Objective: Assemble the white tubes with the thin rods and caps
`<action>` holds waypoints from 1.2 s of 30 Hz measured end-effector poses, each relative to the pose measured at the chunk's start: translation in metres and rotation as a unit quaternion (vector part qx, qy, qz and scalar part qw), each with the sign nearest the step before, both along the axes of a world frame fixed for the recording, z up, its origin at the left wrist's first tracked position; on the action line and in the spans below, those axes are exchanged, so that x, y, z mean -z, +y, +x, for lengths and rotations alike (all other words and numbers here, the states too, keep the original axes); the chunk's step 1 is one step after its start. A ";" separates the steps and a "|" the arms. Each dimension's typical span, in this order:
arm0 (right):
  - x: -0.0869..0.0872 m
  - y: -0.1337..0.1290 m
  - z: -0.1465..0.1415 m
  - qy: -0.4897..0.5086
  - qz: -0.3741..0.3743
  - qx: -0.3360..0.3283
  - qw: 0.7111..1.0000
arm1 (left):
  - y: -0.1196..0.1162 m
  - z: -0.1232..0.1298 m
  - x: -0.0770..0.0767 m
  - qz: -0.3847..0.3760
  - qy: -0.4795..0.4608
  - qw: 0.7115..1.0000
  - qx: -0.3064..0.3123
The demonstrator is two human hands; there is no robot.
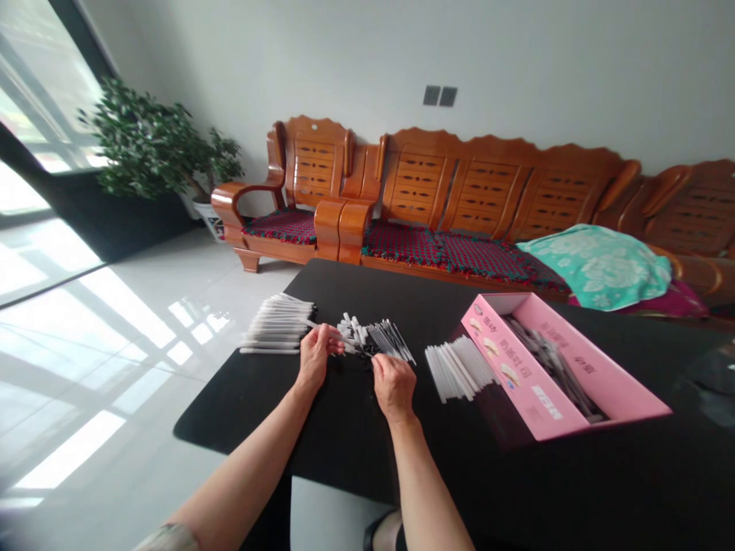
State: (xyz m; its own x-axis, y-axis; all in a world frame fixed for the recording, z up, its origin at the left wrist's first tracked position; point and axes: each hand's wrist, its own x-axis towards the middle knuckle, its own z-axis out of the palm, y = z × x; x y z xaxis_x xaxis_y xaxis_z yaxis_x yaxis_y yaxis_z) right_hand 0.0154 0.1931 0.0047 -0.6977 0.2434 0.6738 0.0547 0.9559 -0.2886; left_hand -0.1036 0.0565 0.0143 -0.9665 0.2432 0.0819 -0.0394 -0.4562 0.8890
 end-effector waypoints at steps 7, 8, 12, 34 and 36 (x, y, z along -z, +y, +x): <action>0.010 0.027 0.009 -0.052 -0.059 0.230 0.970 | -0.006 -0.006 -0.001 0.007 0.008 0.997 -0.078; 0.010 0.028 0.009 -0.067 -0.060 0.243 0.966 | -0.005 -0.005 -0.001 0.006 0.009 0.998 -0.061; 0.005 0.023 0.007 -0.036 -0.058 0.226 0.972 | -0.002 0.002 -0.004 -0.002 0.010 0.999 0.045; -0.029 -0.017 0.006 -0.177 -0.566 -0.292 0.750 | -0.006 0.011 -0.013 -0.006 0.023 0.969 0.247; -0.030 -0.016 0.008 -0.194 -0.612 -0.310 0.701 | -0.006 0.015 -0.016 -0.011 0.024 0.957 0.288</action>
